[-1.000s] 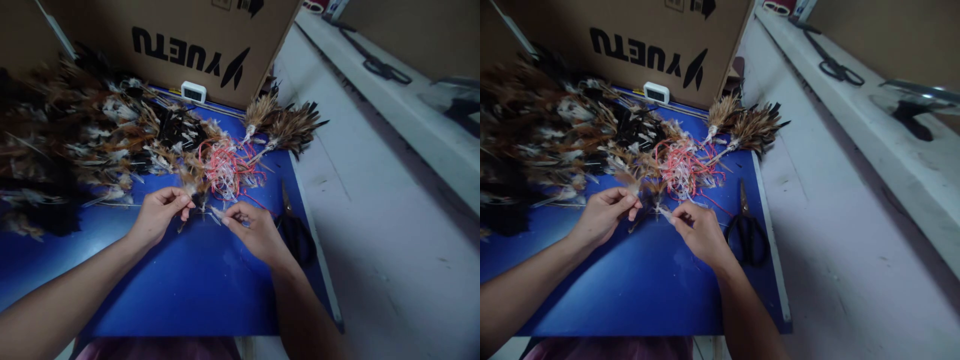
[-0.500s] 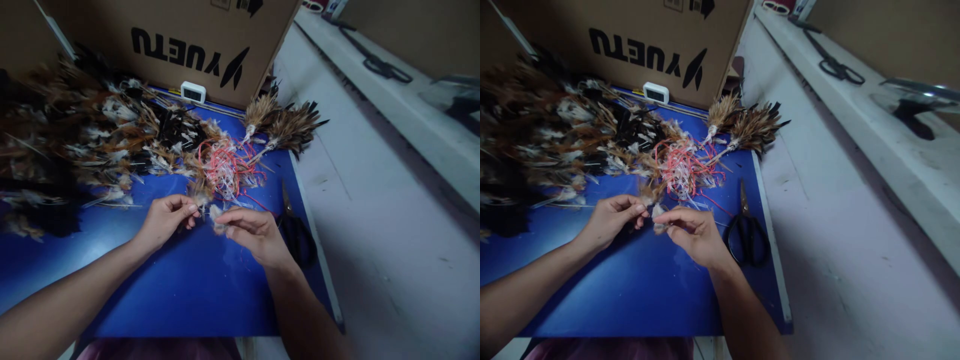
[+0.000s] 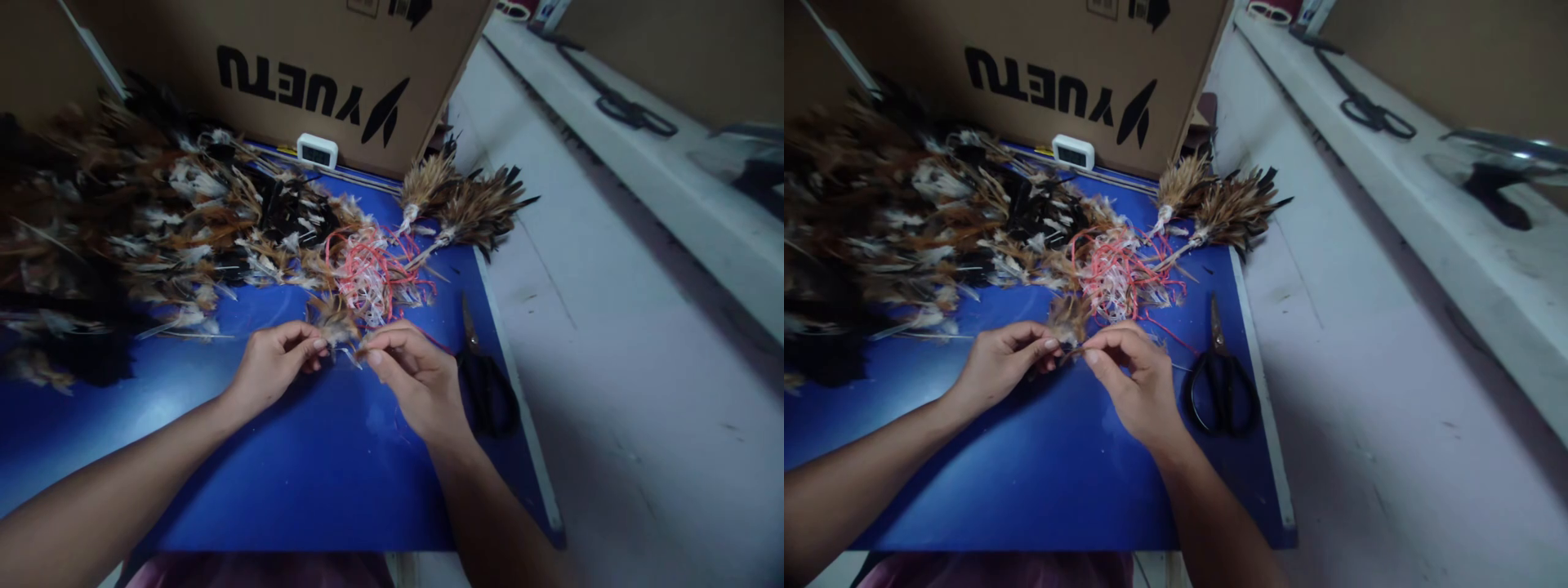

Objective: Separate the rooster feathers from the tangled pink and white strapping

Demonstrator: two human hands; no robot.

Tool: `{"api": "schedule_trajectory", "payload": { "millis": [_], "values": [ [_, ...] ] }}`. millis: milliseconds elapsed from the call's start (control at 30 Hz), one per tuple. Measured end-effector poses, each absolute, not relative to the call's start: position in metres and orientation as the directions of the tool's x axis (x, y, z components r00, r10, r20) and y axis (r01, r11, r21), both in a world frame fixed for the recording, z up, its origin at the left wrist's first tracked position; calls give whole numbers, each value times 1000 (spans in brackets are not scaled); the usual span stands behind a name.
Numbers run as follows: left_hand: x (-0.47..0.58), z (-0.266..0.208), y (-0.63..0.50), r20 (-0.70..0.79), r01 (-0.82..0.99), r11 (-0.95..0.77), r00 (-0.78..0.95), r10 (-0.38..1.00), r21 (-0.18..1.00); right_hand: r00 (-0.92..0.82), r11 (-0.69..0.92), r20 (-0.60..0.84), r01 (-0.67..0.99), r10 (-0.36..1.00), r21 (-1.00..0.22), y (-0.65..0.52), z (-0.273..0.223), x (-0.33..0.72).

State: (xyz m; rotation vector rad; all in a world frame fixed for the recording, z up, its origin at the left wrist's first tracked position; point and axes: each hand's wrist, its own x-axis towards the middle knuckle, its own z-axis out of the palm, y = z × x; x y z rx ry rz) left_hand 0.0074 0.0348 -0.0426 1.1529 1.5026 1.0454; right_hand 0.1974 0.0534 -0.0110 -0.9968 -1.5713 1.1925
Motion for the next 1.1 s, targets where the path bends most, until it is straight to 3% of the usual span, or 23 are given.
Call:
{"api": "schedule_trajectory", "payload": {
  "millis": [100,400,733,1100],
  "values": [
    [7,-46,34,-159,182,176,-105,982,967,-254,263,235,83,938,-961,52,-13,197],
    [8,-47,32,-102,293,122,-81,991,948,-165,112,113,-19,980,-994,43,-20,183],
    [12,-48,27,42,417,-35,-8,999,908,-84,296,284,233,955,-926,39,-35,177],
    [10,-48,25,132,456,-129,24,991,880,-94,281,266,248,959,-927,39,-37,173]
  ]
}}
